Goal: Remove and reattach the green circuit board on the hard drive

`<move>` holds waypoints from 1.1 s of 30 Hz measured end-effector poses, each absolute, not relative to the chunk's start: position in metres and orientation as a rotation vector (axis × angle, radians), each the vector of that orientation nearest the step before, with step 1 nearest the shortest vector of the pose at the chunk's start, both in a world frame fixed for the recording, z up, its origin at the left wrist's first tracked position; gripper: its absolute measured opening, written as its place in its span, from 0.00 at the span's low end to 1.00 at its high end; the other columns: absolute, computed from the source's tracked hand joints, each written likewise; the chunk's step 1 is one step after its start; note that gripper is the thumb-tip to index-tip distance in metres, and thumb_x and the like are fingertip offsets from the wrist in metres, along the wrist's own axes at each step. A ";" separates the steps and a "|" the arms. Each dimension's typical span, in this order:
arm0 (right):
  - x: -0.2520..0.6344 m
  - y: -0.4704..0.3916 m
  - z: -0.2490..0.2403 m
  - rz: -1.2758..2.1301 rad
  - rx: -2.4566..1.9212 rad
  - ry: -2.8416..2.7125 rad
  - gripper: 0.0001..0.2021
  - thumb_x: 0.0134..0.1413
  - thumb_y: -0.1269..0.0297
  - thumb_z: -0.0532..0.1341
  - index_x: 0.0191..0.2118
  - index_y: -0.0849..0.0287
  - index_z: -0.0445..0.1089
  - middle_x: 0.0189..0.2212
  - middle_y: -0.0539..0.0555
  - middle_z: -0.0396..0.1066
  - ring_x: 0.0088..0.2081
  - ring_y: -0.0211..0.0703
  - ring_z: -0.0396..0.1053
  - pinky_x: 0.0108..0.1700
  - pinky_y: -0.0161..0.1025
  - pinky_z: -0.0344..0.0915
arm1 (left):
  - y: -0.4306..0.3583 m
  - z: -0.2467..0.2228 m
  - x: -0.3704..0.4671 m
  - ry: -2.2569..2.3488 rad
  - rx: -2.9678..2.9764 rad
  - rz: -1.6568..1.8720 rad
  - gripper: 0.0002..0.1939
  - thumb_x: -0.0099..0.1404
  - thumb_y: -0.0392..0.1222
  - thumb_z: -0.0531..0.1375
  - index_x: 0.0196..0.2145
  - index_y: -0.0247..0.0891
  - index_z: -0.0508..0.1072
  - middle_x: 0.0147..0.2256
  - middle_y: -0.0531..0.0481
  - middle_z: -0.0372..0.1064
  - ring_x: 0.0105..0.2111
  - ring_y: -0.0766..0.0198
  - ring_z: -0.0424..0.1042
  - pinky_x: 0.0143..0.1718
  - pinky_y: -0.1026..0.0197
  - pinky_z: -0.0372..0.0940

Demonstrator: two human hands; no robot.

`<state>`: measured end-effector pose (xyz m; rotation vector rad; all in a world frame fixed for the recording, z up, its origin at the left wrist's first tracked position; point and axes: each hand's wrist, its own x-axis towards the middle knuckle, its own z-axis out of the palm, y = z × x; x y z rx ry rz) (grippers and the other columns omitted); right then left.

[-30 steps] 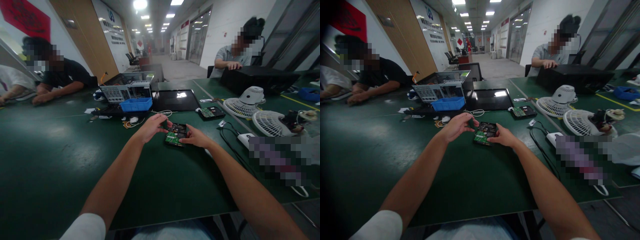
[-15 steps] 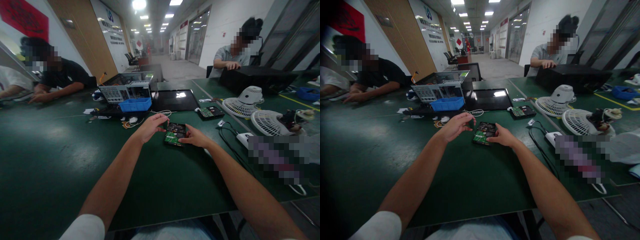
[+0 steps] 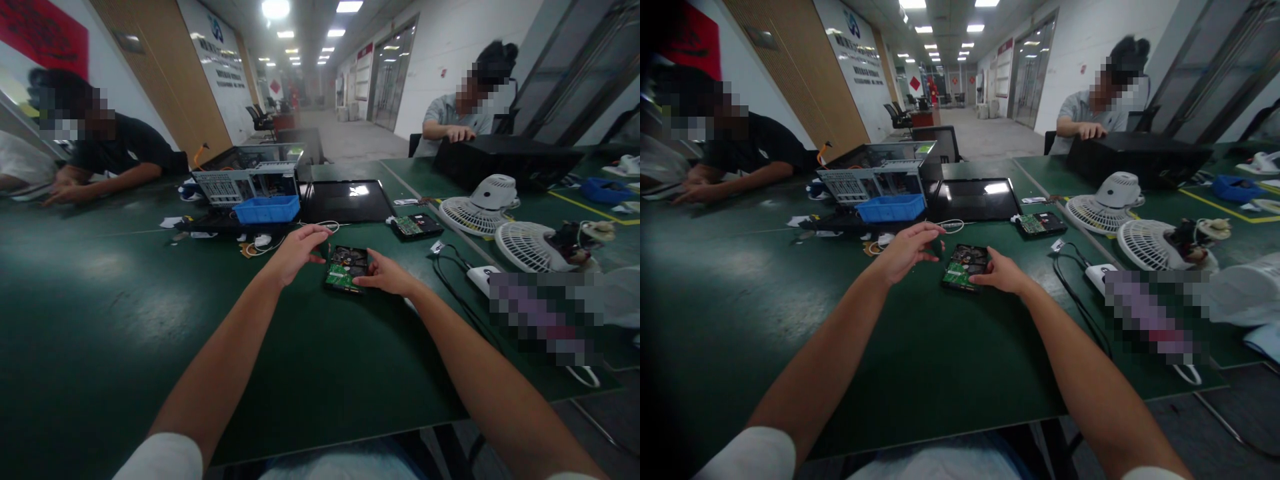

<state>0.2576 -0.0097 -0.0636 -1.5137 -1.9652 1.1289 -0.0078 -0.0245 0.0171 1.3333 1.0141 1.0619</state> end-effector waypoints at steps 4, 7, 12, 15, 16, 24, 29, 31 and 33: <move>0.258 -0.010 -0.063 1.089 -1.509 -1.988 0.61 0.46 0.44 0.75 0.75 0.65 0.42 0.34 0.51 0.73 0.34 0.42 0.69 0.35 0.38 0.61 | -0.023 0.016 -0.008 1.036 1.225 1.110 0.16 0.63 0.47 0.65 0.46 0.37 0.74 0.39 0.42 0.75 0.41 0.55 0.76 0.37 0.56 0.73; 0.258 -0.010 -0.063 1.089 -1.509 -1.990 0.61 0.46 0.44 0.75 0.75 0.65 0.42 0.34 0.51 0.72 0.34 0.42 0.69 0.35 0.38 0.61 | -0.020 0.013 -0.009 1.050 1.157 1.159 0.14 0.63 0.47 0.65 0.42 0.36 0.72 0.41 0.40 0.76 0.42 0.54 0.77 0.38 0.55 0.73; 0.257 -0.009 -0.064 1.103 -1.508 -1.976 0.62 0.45 0.44 0.75 0.75 0.65 0.40 0.33 0.50 0.72 0.34 0.42 0.68 0.36 0.39 0.61 | -0.019 0.011 -0.011 1.015 1.192 1.133 0.14 0.62 0.48 0.64 0.40 0.36 0.74 0.43 0.41 0.75 0.41 0.57 0.75 0.35 0.58 0.72; 0.258 -0.009 -0.065 1.111 -1.504 -1.957 0.62 0.45 0.45 0.76 0.75 0.65 0.41 0.33 0.51 0.72 0.33 0.43 0.68 0.35 0.39 0.61 | -0.020 0.012 -0.012 1.031 1.236 1.118 0.14 0.61 0.50 0.64 0.39 0.36 0.77 0.42 0.43 0.74 0.38 0.60 0.73 0.30 0.62 0.70; 0.258 -0.010 -0.065 1.112 -1.504 -1.957 0.62 0.44 0.45 0.76 0.75 0.65 0.41 0.33 0.51 0.72 0.33 0.43 0.68 0.35 0.39 0.61 | -0.020 0.012 -0.012 1.040 1.241 1.117 0.15 0.61 0.50 0.64 0.39 0.37 0.78 0.42 0.44 0.73 0.37 0.60 0.73 0.29 0.63 0.69; 0.258 -0.009 -0.065 1.105 -1.489 -1.963 0.61 0.46 0.46 0.76 0.75 0.64 0.42 0.33 0.51 0.73 0.33 0.42 0.69 0.34 0.38 0.61 | -0.020 0.012 -0.010 0.985 1.211 1.117 0.14 0.62 0.48 0.61 0.39 0.35 0.78 0.40 0.42 0.72 0.41 0.57 0.72 0.35 0.57 0.73; 0.258 -0.010 -0.064 1.107 -1.489 -1.958 0.59 0.46 0.47 0.76 0.75 0.63 0.43 0.34 0.52 0.73 0.33 0.43 0.69 0.34 0.38 0.61 | -0.022 0.014 -0.008 0.904 1.159 1.074 0.12 0.62 0.45 0.61 0.39 0.35 0.78 0.39 0.42 0.73 0.41 0.57 0.72 0.38 0.55 0.74; 0.257 -0.010 -0.064 1.106 -1.487 -1.954 0.59 0.46 0.48 0.76 0.75 0.63 0.43 0.34 0.52 0.73 0.33 0.43 0.69 0.34 0.38 0.61 | -0.023 0.014 -0.008 0.879 1.120 1.069 0.12 0.63 0.45 0.61 0.39 0.34 0.77 0.38 0.41 0.73 0.40 0.57 0.73 0.38 0.55 0.74; 0.257 -0.010 -0.064 1.101 -1.482 -1.959 0.60 0.46 0.47 0.76 0.75 0.63 0.43 0.33 0.52 0.73 0.33 0.42 0.69 0.35 0.38 0.61 | -0.024 0.015 -0.007 0.860 1.096 1.070 0.12 0.63 0.44 0.61 0.40 0.34 0.76 0.38 0.41 0.74 0.40 0.56 0.74 0.37 0.54 0.74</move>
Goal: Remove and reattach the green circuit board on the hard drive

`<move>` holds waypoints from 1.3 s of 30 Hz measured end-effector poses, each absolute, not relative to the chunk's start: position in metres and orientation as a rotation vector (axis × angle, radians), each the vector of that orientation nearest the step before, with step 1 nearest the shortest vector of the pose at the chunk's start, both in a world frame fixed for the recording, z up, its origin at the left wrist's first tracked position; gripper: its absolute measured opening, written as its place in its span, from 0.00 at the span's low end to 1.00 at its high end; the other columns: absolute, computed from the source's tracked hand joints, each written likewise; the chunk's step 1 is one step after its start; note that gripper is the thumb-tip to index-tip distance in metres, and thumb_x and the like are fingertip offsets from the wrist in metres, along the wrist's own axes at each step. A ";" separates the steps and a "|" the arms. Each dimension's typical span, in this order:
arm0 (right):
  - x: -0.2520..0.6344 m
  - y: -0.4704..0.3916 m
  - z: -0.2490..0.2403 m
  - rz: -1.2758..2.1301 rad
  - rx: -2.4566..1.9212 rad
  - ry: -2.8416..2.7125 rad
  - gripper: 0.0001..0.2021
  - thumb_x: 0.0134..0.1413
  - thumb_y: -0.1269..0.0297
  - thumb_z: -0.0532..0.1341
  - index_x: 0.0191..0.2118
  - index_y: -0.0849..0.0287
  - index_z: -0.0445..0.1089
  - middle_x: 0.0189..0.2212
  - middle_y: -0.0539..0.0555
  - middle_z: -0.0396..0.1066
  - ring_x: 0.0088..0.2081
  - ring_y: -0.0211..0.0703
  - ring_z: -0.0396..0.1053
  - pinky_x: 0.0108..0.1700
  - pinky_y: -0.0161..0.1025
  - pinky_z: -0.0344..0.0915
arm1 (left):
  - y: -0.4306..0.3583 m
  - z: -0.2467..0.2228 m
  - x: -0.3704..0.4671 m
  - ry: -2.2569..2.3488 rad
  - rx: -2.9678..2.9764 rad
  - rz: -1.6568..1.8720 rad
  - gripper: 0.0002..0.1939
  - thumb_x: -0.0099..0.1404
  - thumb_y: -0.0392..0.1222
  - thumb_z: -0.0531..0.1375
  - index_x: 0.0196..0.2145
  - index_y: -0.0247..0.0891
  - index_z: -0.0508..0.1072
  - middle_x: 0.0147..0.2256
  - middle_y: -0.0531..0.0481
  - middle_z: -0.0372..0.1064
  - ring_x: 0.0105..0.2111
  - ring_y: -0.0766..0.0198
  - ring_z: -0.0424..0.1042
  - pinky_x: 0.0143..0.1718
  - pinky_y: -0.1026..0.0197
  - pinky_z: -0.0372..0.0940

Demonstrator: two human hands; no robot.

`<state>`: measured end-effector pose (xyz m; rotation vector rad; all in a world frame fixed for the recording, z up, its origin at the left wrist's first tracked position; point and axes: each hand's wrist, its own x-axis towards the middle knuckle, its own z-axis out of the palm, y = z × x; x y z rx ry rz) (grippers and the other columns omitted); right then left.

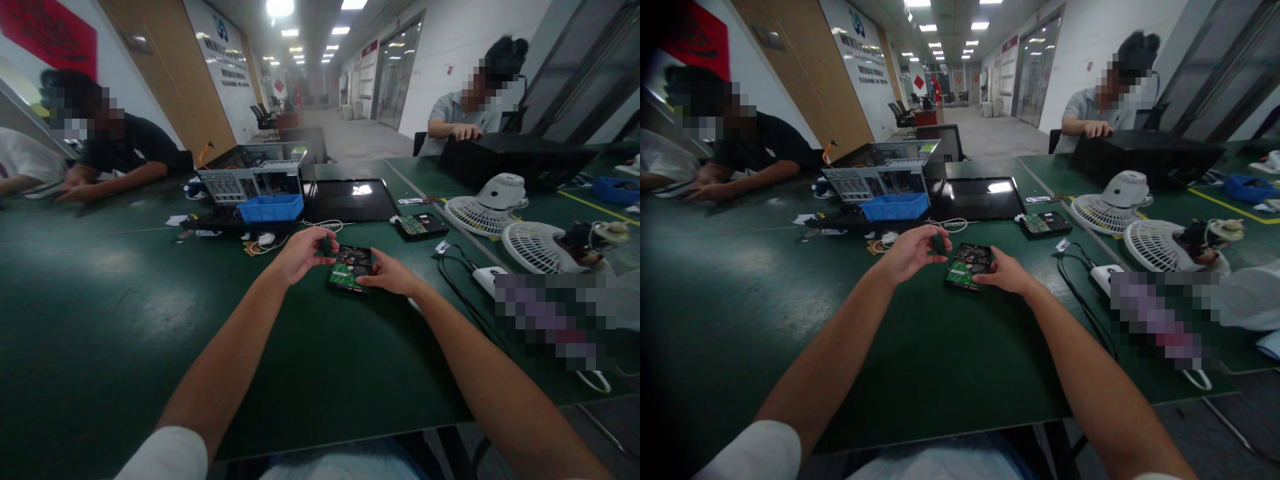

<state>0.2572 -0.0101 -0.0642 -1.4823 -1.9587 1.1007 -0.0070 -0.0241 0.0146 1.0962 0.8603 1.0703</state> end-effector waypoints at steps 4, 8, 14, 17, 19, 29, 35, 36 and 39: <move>0.257 -0.009 -0.065 1.084 -1.487 -1.969 0.59 0.45 0.46 0.76 0.74 0.64 0.44 0.33 0.51 0.73 0.33 0.42 0.69 0.35 0.38 0.61 | -0.025 0.015 -0.005 0.865 1.090 1.077 0.12 0.63 0.43 0.61 0.42 0.35 0.73 0.36 0.41 0.75 0.40 0.54 0.76 0.37 0.52 0.74; 0.258 -0.008 -0.067 1.077 -1.495 -1.976 0.59 0.45 0.45 0.76 0.74 0.64 0.45 0.33 0.51 0.73 0.33 0.42 0.69 0.34 0.38 0.61 | -0.025 0.016 -0.004 0.891 1.127 1.109 0.10 0.63 0.44 0.61 0.39 0.35 0.73 0.38 0.41 0.74 0.40 0.55 0.75 0.38 0.52 0.75; 0.258 -0.008 -0.069 1.078 -1.503 -1.956 0.61 0.45 0.45 0.75 0.75 0.65 0.42 0.34 0.52 0.73 0.34 0.44 0.69 0.34 0.38 0.61 | -0.025 0.017 -0.006 0.893 1.177 1.121 0.08 0.62 0.42 0.63 0.36 0.35 0.75 0.40 0.45 0.69 0.39 0.60 0.71 0.38 0.51 0.76; 0.258 -0.008 -0.067 1.079 -1.496 -1.964 0.60 0.46 0.46 0.75 0.74 0.66 0.42 0.34 0.53 0.73 0.34 0.43 0.69 0.35 0.39 0.62 | -0.024 0.016 -0.007 0.879 1.133 1.104 0.09 0.62 0.42 0.62 0.37 0.35 0.75 0.39 0.44 0.69 0.39 0.58 0.72 0.37 0.49 0.76; 0.258 -0.009 -0.067 1.074 -1.500 -1.962 0.60 0.46 0.46 0.75 0.74 0.65 0.43 0.34 0.52 0.73 0.34 0.43 0.69 0.35 0.38 0.62 | -0.024 0.015 -0.007 0.856 1.104 1.097 0.09 0.63 0.43 0.61 0.38 0.35 0.75 0.37 0.44 0.71 0.39 0.57 0.73 0.39 0.48 0.76; 0.257 -0.009 -0.065 1.106 -1.499 -1.947 0.59 0.45 0.48 0.76 0.74 0.63 0.43 0.33 0.52 0.73 0.33 0.43 0.69 0.35 0.38 0.62 | -0.023 0.013 -0.005 0.882 1.117 1.097 0.09 0.63 0.44 0.61 0.34 0.34 0.74 0.34 0.43 0.72 0.38 0.57 0.74 0.41 0.48 0.75; 0.257 -0.011 -0.063 1.102 -1.499 -1.948 0.60 0.45 0.47 0.76 0.75 0.64 0.42 0.34 0.52 0.73 0.33 0.44 0.69 0.35 0.39 0.62 | -0.023 0.012 -0.006 0.900 1.204 1.091 0.11 0.62 0.47 0.64 0.34 0.35 0.75 0.39 0.44 0.70 0.39 0.59 0.72 0.38 0.54 0.74; 0.257 -0.011 -0.063 1.104 -1.497 -1.951 0.60 0.45 0.46 0.76 0.75 0.64 0.43 0.34 0.52 0.73 0.33 0.44 0.69 0.35 0.39 0.62 | -0.022 0.012 -0.006 0.913 1.224 1.089 0.11 0.62 0.47 0.64 0.34 0.35 0.75 0.39 0.44 0.70 0.39 0.60 0.71 0.37 0.56 0.74; 0.256 -0.011 -0.062 1.097 -1.501 -1.953 0.60 0.45 0.46 0.76 0.74 0.65 0.43 0.34 0.52 0.73 0.33 0.43 0.69 0.35 0.39 0.62 | -0.022 0.012 -0.007 0.957 1.241 1.093 0.12 0.61 0.48 0.65 0.36 0.36 0.76 0.39 0.45 0.70 0.39 0.60 0.71 0.35 0.59 0.72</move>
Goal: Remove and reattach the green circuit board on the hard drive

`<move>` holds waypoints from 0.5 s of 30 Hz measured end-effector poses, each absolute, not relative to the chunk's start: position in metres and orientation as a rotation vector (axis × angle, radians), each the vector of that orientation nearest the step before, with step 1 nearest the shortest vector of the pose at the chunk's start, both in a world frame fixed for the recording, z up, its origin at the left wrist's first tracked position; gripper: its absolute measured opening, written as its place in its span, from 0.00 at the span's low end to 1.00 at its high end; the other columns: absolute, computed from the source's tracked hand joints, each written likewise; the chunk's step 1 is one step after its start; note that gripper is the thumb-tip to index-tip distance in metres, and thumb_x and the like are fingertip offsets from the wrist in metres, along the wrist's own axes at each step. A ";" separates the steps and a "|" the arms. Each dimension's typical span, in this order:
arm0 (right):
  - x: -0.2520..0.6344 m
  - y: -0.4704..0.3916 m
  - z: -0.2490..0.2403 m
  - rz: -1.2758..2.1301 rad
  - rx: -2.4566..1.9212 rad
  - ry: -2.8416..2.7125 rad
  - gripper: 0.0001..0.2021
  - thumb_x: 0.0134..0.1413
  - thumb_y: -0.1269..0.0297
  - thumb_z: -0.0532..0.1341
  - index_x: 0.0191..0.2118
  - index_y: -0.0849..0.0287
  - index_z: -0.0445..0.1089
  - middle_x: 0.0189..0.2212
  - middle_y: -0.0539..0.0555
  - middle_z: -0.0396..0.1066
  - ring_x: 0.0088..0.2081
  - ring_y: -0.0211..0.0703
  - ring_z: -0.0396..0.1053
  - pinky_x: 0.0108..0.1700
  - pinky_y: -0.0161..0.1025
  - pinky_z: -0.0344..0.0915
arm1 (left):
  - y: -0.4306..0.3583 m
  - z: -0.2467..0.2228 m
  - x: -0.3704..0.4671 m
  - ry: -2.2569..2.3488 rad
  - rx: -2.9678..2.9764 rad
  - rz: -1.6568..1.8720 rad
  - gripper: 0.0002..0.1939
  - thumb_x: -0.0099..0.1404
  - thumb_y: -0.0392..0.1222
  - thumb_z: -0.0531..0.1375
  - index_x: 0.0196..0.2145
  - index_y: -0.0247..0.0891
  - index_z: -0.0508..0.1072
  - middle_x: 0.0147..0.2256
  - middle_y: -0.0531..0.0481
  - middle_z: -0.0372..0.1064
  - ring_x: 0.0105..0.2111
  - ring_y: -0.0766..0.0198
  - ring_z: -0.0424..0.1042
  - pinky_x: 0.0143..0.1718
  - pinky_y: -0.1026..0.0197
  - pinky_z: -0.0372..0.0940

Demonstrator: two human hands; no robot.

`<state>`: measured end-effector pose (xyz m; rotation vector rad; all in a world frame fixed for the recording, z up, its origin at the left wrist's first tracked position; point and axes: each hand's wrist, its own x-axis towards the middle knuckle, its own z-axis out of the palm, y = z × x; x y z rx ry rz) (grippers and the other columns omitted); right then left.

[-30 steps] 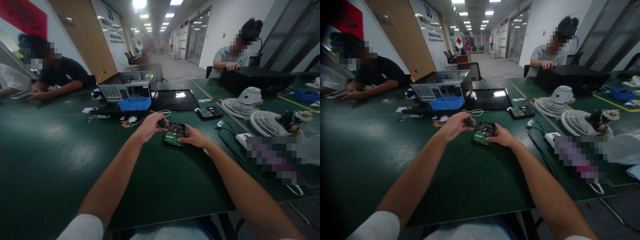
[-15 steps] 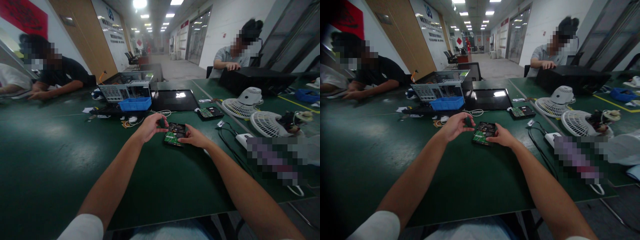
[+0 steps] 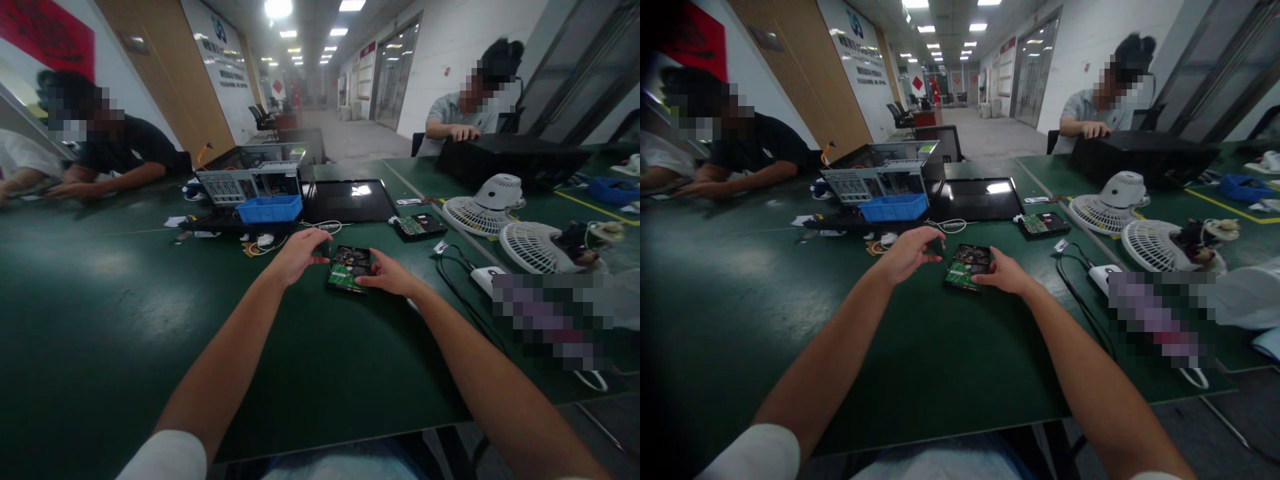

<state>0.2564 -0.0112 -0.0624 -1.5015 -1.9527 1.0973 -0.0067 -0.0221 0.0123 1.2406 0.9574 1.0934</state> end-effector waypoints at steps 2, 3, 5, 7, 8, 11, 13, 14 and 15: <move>0.256 -0.011 -0.062 1.089 -1.507 -1.958 0.60 0.46 0.46 0.76 0.74 0.65 0.43 0.34 0.52 0.72 0.33 0.43 0.69 0.35 0.39 0.61 | -0.022 0.013 -0.007 0.974 1.231 1.090 0.14 0.61 0.50 0.66 0.37 0.36 0.75 0.39 0.45 0.70 0.39 0.60 0.71 0.35 0.58 0.73; 0.256 -0.011 -0.061 1.086 -1.510 -1.962 0.60 0.46 0.46 0.76 0.74 0.66 0.42 0.34 0.52 0.72 0.34 0.43 0.69 0.35 0.39 0.61 | -0.022 0.013 -0.006 0.979 1.228 1.087 0.14 0.61 0.50 0.66 0.37 0.36 0.75 0.39 0.44 0.71 0.39 0.59 0.72 0.35 0.58 0.73; 0.256 -0.012 -0.061 1.086 -1.518 -1.963 0.60 0.46 0.46 0.76 0.75 0.66 0.42 0.34 0.52 0.73 0.34 0.43 0.69 0.35 0.39 0.61 | -0.023 0.014 -0.006 0.986 1.229 1.082 0.15 0.61 0.50 0.67 0.38 0.36 0.75 0.38 0.44 0.71 0.39 0.59 0.73 0.34 0.58 0.73; 0.256 -0.012 -0.061 1.090 -1.521 -1.954 0.60 0.46 0.47 0.76 0.75 0.65 0.42 0.34 0.52 0.73 0.34 0.42 0.69 0.36 0.39 0.62 | -0.023 0.015 -0.006 0.990 1.227 1.082 0.15 0.61 0.49 0.67 0.39 0.36 0.74 0.38 0.43 0.72 0.39 0.58 0.73 0.34 0.58 0.73; 0.256 -0.012 -0.062 1.091 -1.521 -1.948 0.60 0.46 0.47 0.76 0.75 0.64 0.42 0.34 0.51 0.72 0.34 0.42 0.69 0.36 0.39 0.62 | -0.023 0.015 -0.007 0.989 1.225 1.085 0.15 0.61 0.49 0.67 0.39 0.35 0.74 0.37 0.43 0.72 0.39 0.58 0.74 0.35 0.58 0.73; 0.257 -0.011 -0.063 1.100 -1.504 -1.948 0.60 0.46 0.47 0.76 0.75 0.63 0.42 0.34 0.51 0.73 0.34 0.42 0.69 0.36 0.39 0.62 | -0.023 0.016 -0.007 0.983 1.226 1.085 0.15 0.62 0.49 0.66 0.40 0.35 0.74 0.37 0.42 0.74 0.39 0.57 0.75 0.36 0.57 0.73; 0.257 -0.010 -0.064 1.096 -1.500 -1.955 0.60 0.46 0.47 0.76 0.74 0.64 0.43 0.34 0.51 0.73 0.34 0.43 0.69 0.35 0.39 0.62 | -0.024 0.016 -0.007 0.979 1.222 1.085 0.15 0.63 0.49 0.65 0.40 0.35 0.73 0.38 0.41 0.75 0.40 0.56 0.75 0.36 0.56 0.73; 0.257 -0.010 -0.064 1.092 -1.501 -1.957 0.60 0.45 0.47 0.76 0.74 0.65 0.43 0.34 0.52 0.73 0.34 0.43 0.69 0.35 0.39 0.62 | -0.024 0.016 -0.007 0.978 1.217 1.084 0.15 0.63 0.49 0.65 0.40 0.34 0.73 0.38 0.40 0.76 0.41 0.56 0.76 0.37 0.56 0.73; 0.257 -0.009 -0.064 1.089 -1.503 -1.959 0.60 0.45 0.47 0.76 0.74 0.65 0.43 0.34 0.52 0.73 0.34 0.43 0.69 0.35 0.39 0.62 | -0.024 0.016 -0.007 0.978 1.211 1.084 0.15 0.63 0.49 0.65 0.41 0.34 0.73 0.38 0.40 0.76 0.41 0.55 0.76 0.37 0.55 0.73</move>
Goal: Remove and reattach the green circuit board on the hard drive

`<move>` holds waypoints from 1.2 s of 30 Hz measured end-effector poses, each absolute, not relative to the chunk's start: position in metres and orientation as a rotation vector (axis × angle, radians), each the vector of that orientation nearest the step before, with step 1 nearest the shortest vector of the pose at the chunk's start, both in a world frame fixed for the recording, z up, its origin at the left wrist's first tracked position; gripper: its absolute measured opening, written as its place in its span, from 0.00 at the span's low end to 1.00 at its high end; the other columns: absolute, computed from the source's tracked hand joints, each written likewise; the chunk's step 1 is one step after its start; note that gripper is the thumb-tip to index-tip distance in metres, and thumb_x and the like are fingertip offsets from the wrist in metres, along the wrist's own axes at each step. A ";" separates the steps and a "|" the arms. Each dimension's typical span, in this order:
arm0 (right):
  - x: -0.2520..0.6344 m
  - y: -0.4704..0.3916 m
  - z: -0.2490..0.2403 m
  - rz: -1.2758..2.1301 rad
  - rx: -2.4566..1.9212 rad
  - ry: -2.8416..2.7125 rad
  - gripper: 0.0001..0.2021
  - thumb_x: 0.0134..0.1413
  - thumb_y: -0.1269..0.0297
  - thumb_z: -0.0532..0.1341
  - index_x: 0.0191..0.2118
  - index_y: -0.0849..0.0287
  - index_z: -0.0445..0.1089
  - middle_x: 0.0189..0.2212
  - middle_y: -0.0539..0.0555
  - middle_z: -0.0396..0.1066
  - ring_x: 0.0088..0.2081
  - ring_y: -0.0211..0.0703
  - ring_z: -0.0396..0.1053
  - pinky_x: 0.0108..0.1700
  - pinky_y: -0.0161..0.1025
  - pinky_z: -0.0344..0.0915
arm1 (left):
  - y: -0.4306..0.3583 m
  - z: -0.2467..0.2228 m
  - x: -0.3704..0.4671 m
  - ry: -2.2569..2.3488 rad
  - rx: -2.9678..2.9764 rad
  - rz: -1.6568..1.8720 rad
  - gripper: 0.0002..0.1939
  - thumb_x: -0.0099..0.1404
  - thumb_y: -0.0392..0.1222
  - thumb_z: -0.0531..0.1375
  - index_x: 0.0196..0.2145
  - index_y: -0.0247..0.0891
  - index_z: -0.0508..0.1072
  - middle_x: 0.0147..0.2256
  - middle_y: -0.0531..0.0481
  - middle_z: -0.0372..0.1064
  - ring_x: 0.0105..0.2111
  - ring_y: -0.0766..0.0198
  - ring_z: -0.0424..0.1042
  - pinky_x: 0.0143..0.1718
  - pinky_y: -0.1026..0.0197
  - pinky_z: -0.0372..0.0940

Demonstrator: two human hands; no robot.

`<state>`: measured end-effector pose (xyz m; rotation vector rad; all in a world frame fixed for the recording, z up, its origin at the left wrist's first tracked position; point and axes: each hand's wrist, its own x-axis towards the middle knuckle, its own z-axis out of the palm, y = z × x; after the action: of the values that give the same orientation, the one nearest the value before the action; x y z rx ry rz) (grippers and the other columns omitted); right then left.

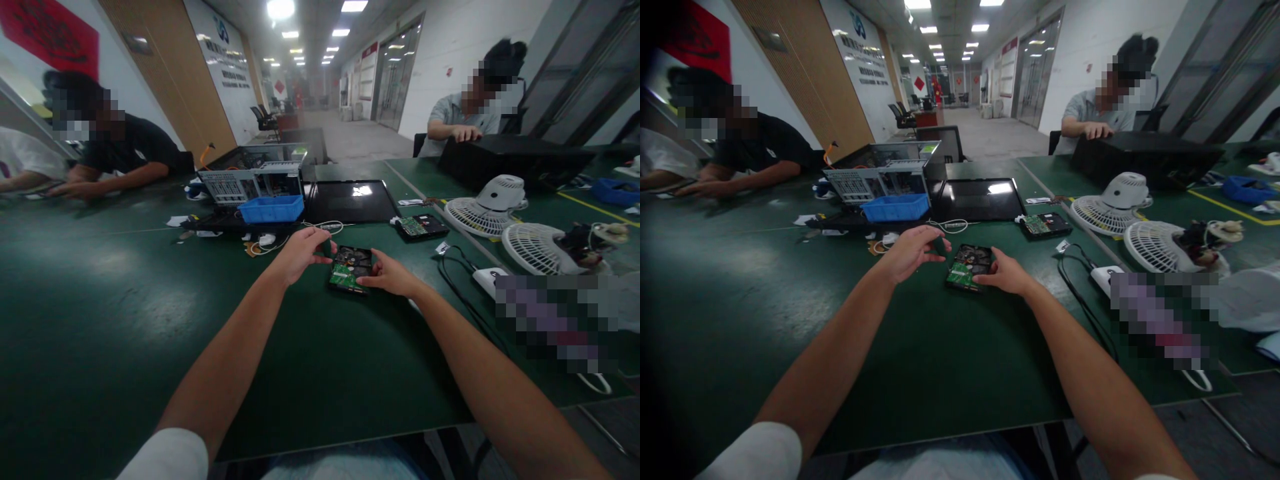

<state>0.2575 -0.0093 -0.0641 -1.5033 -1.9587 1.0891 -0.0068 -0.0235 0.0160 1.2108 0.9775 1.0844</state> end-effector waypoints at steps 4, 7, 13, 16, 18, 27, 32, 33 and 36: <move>0.257 -0.009 -0.064 1.083 -1.502 -1.954 0.60 0.44 0.46 0.76 0.74 0.64 0.44 0.33 0.51 0.72 0.33 0.42 0.69 0.35 0.38 0.62 | -0.023 0.015 -0.006 0.982 1.194 1.090 0.15 0.63 0.48 0.64 0.41 0.34 0.72 0.41 0.37 0.78 0.43 0.53 0.77 0.38 0.55 0.73; 0.257 -0.010 -0.065 1.077 -1.504 -1.952 0.60 0.45 0.46 0.76 0.74 0.63 0.43 0.33 0.51 0.72 0.32 0.42 0.69 0.34 0.38 0.61 | -0.023 0.015 -0.006 0.980 1.185 1.088 0.15 0.64 0.48 0.64 0.41 0.34 0.71 0.42 0.36 0.78 0.43 0.53 0.78 0.39 0.54 0.73; 0.257 -0.009 -0.066 1.071 -1.498 -1.959 0.60 0.45 0.47 0.76 0.74 0.65 0.44 0.32 0.51 0.73 0.33 0.42 0.69 0.34 0.38 0.61 | -0.024 0.016 -0.007 0.953 1.223 1.092 0.12 0.62 0.48 0.64 0.38 0.37 0.73 0.42 0.42 0.75 0.42 0.57 0.74 0.37 0.57 0.72; 0.257 -0.009 -0.066 1.071 -1.495 -1.957 0.59 0.46 0.47 0.76 0.74 0.65 0.44 0.33 0.51 0.73 0.33 0.42 0.69 0.35 0.38 0.62 | -0.025 0.017 -0.007 0.953 1.242 1.088 0.12 0.61 0.48 0.65 0.36 0.37 0.75 0.42 0.44 0.72 0.39 0.60 0.72 0.35 0.60 0.71; 0.257 -0.009 -0.067 1.068 -1.495 -1.956 0.59 0.46 0.46 0.76 0.74 0.64 0.44 0.33 0.51 0.73 0.33 0.42 0.69 0.35 0.39 0.62 | -0.025 0.017 -0.008 0.961 1.247 1.078 0.12 0.60 0.48 0.65 0.37 0.38 0.76 0.42 0.45 0.72 0.39 0.61 0.71 0.33 0.60 0.71; 0.258 -0.008 -0.068 1.072 -1.499 -1.962 0.60 0.45 0.46 0.76 0.74 0.66 0.43 0.33 0.51 0.73 0.33 0.43 0.69 0.35 0.38 0.62 | -0.022 0.014 -0.011 0.962 1.266 1.051 0.13 0.63 0.48 0.62 0.39 0.36 0.77 0.39 0.43 0.73 0.40 0.58 0.72 0.33 0.59 0.71; 0.257 -0.009 -0.066 1.081 -1.492 -1.960 0.60 0.45 0.46 0.75 0.74 0.65 0.43 0.33 0.51 0.73 0.33 0.43 0.69 0.35 0.39 0.62 | -0.026 0.016 -0.007 0.912 1.217 1.031 0.14 0.63 0.47 0.63 0.41 0.35 0.75 0.41 0.39 0.75 0.42 0.54 0.74 0.34 0.56 0.72; 0.257 -0.009 -0.066 1.082 -1.497 -1.959 0.60 0.45 0.46 0.75 0.74 0.65 0.43 0.33 0.51 0.73 0.33 0.43 0.69 0.35 0.39 0.62 | -0.026 0.016 -0.007 0.900 1.201 1.025 0.14 0.63 0.47 0.63 0.42 0.35 0.74 0.41 0.39 0.76 0.42 0.54 0.75 0.35 0.56 0.72; 0.257 -0.010 -0.064 1.089 -1.508 -1.959 0.60 0.46 0.46 0.75 0.74 0.66 0.42 0.33 0.51 0.73 0.33 0.42 0.69 0.35 0.39 0.62 | -0.027 0.015 -0.005 0.872 1.162 1.017 0.14 0.63 0.46 0.64 0.43 0.36 0.72 0.42 0.37 0.77 0.43 0.52 0.76 0.36 0.54 0.72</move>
<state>0.2569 -0.0097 -0.0642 -1.5077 -1.9594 1.0886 -0.0049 -0.0267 0.0155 1.1623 0.8724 1.0166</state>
